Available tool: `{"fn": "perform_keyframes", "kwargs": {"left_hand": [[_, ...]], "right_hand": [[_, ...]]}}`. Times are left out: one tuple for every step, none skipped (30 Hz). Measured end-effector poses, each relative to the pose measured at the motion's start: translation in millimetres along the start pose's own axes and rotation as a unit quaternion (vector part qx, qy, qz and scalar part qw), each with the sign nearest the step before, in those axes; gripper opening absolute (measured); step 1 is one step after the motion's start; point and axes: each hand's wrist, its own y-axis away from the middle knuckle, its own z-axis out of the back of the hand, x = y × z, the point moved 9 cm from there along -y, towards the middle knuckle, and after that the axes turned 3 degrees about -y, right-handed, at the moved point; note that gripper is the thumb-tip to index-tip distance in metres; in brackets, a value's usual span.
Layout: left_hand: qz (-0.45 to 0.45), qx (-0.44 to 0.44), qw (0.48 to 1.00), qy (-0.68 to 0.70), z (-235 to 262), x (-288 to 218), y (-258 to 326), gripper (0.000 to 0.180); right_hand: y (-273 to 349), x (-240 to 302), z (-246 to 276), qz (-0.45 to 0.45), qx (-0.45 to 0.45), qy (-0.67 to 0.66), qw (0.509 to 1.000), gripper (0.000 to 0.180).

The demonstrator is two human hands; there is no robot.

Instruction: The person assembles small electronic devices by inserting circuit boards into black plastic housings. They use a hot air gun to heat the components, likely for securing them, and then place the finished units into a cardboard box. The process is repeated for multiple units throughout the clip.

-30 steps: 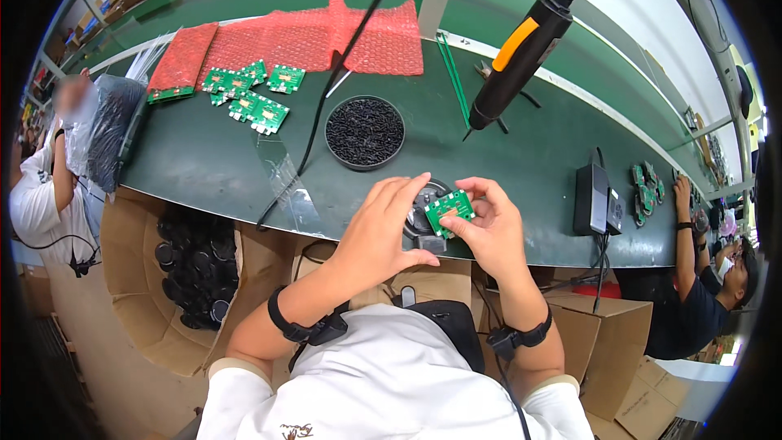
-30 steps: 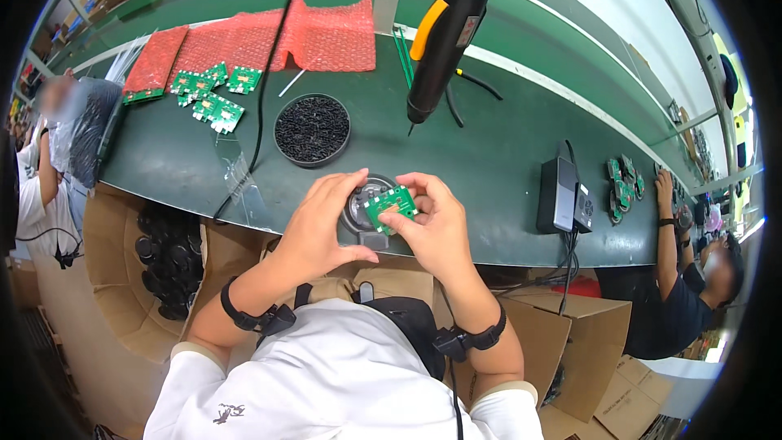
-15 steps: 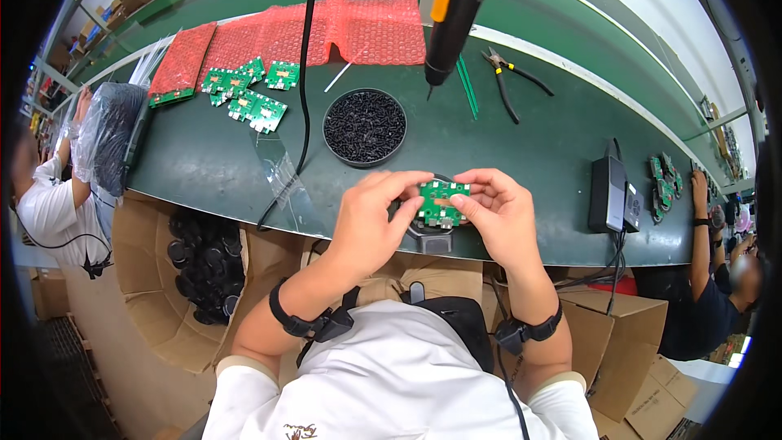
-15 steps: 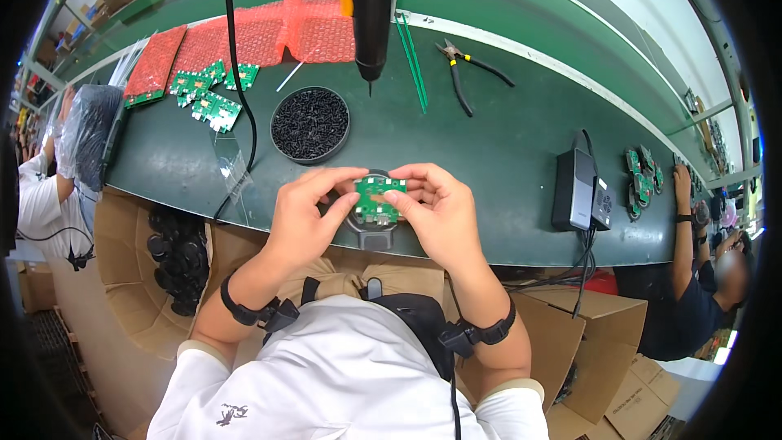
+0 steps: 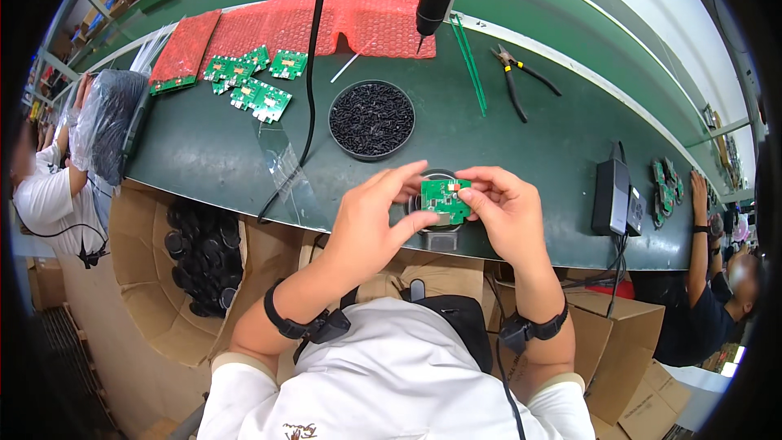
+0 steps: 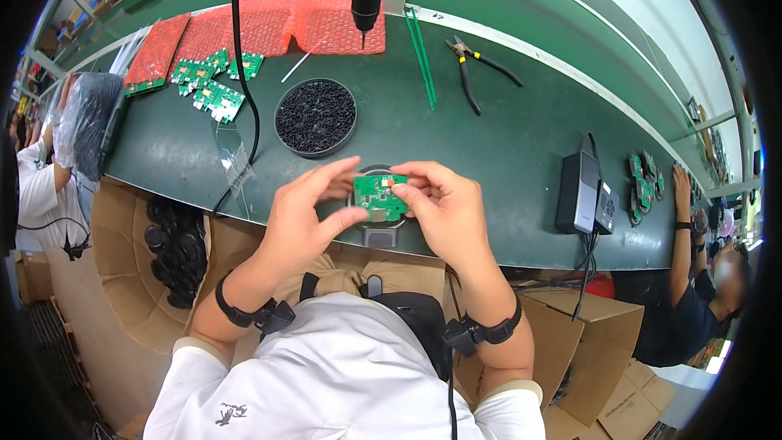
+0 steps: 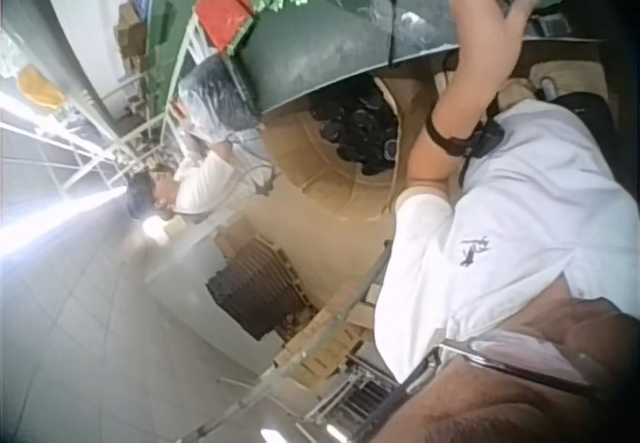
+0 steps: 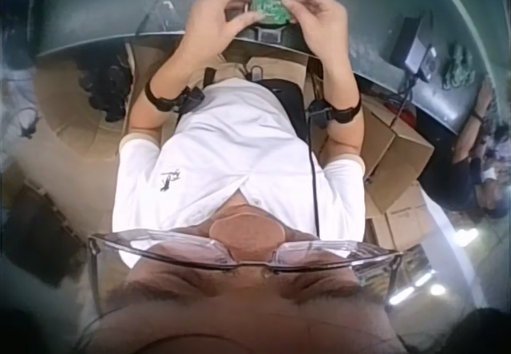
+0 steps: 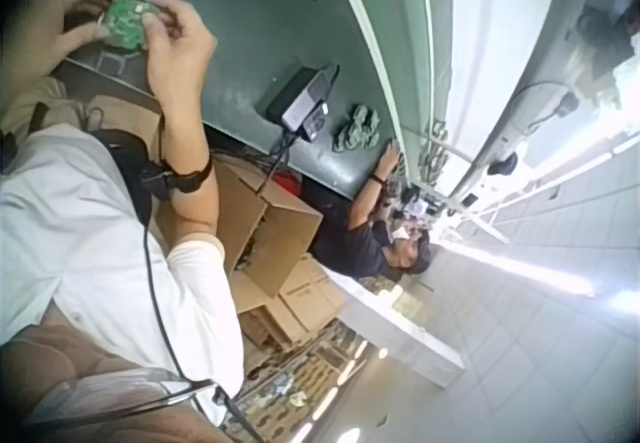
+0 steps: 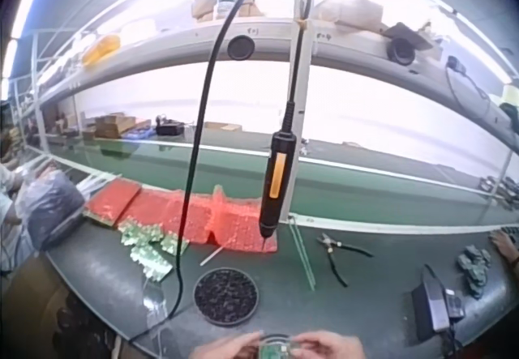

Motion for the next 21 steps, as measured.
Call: {"fn": "perform_keyframes", "kwargs": {"left_hand": [[-0.041, 0.012, 0.998, -0.051, 0.2, -5.4, 2.3, 0.060], [-0.080, 0.024, 0.991, -0.102, 0.5, -9.5, 6.3, 0.066], [-0.120, 0.037, 0.980, -0.153, -2.0, -14.2, 10.5, 0.073], [-0.102, 0.052, 0.981, -0.157, -5.6, -11.2, 13.1, 0.077], [-0.110, 0.045, 0.978, -0.172, -6.8, -11.5, 15.1, 0.076], [-0.117, 0.038, 0.975, -0.187, -8.6, -11.6, 16.7, 0.075], [-0.125, 0.031, 0.971, -0.201, -9.4, -11.8, 18.2, 0.074], [-0.137, 0.032, 0.967, -0.210, -10.1, -13.4, 18.8, 0.074], [-0.150, 0.033, 0.964, -0.219, -10.5, -15.3, 19.2, 0.074], [-0.162, 0.034, 0.960, -0.227, -11.1, -17.2, 19.9, 0.074], [-0.165, 0.038, 0.958, -0.233, -12.2, -17.5, 20.0, 0.074], [-0.167, 0.042, 0.956, -0.239, -13.3, -17.7, 20.4, 0.073], [-0.169, 0.047, 0.954, -0.244, -14.7, -17.8, 20.9, 0.072], [-0.168, 0.042, 0.953, -0.250, -14.6, -18.0, 21.2, 0.071], [-0.168, 0.037, 0.951, -0.256, -15.2, -18.3, 21.8, 0.070], [-0.167, 0.032, 0.950, -0.261, -15.1, -18.4, 22.0, 0.068], [-0.165, 0.023, 0.955, -0.244, -11.9, -18.4, 20.5, 0.066], [-0.163, 0.014, 0.960, -0.226, -7.7, -18.2, 17.4, 0.063], [-0.161, 0.006, 0.965, -0.208, -4.1, -17.6, 13.8, 0.061], [-0.179, 0.000, 0.961, -0.210, -3.3, -20.3, 10.7, 0.058], [-0.197, -0.006, 0.958, -0.211, -2.9, -22.9, 7.1, 0.055]], "right_hand": [[-1.2, -5.7, 1.4, -0.014, 0.000, 0.016, 1.000, 0.022], [-2.3, -11.5, 3.7, -0.028, 0.001, 0.032, 0.999, 0.021], [-3.1, -15.7, 5.0, -0.043, 0.001, 0.048, 0.998, 0.020], [-4.0, -14.2, 4.9, -0.035, 0.000, 0.063, 0.997, 0.020], [-4.0, -12.6, 3.8, -0.028, 0.000, 0.078, 0.997, 0.020], [-3.7, -10.6, 2.8, -0.022, 0.001, 0.093, 0.995, 0.019], [-2.9, -8.7, 1.4, -0.019, 0.007, 0.123, 0.992, 0.020], [-2.5, -5.1, 0.3, -0.015, 0.012, 0.152, 0.988, 0.020], [-2.0, -1.6, -0.9, -0.011, 0.017, 0.181, 0.983, 0.020], [-0.5, 8.5, -2.7, 0.028, 0.014, 0.219, 0.975, 0.022], [2.7, 18.7, -4.9, 0.066, 0.010, 0.256, 0.964, 0.023], [6.3, 26.4, -7.1, 0.104, 0.005, 0.292, 0.951, 0.025], [9.7, 29.8, -10.8, 0.137, 0.021, 0.307, 0.942, 0.029], [13.1, 32.6, -13.8, 0.170, 0.037, 0.321, 0.931, 0.032], [17.6, 34.1, -16.0, 0.203, 0.054, 0.335, 0.919, 0.035], [24.7, 30.0, -18.5, 0.238, 0.096, 0.286, 0.923, 0.042], [29.6, 34.5, -19.8, 0.244, 0.096, 0.279, 0.924, 0.042], [34.8, 43.2, -22.4, 0.249, 0.096, 0.272, 0.925, 0.043], [37.2, 48.0, -24.8, 0.254, 0.095, 0.265, 0.925, 0.043], [38.3, 49.1, -23.5, 0.277, 0.069, 0.265, 0.921, 0.041], [37.6, 46.7, -22.2, 0.286, 0.046, 0.259, 0.921, 0.041]]}}
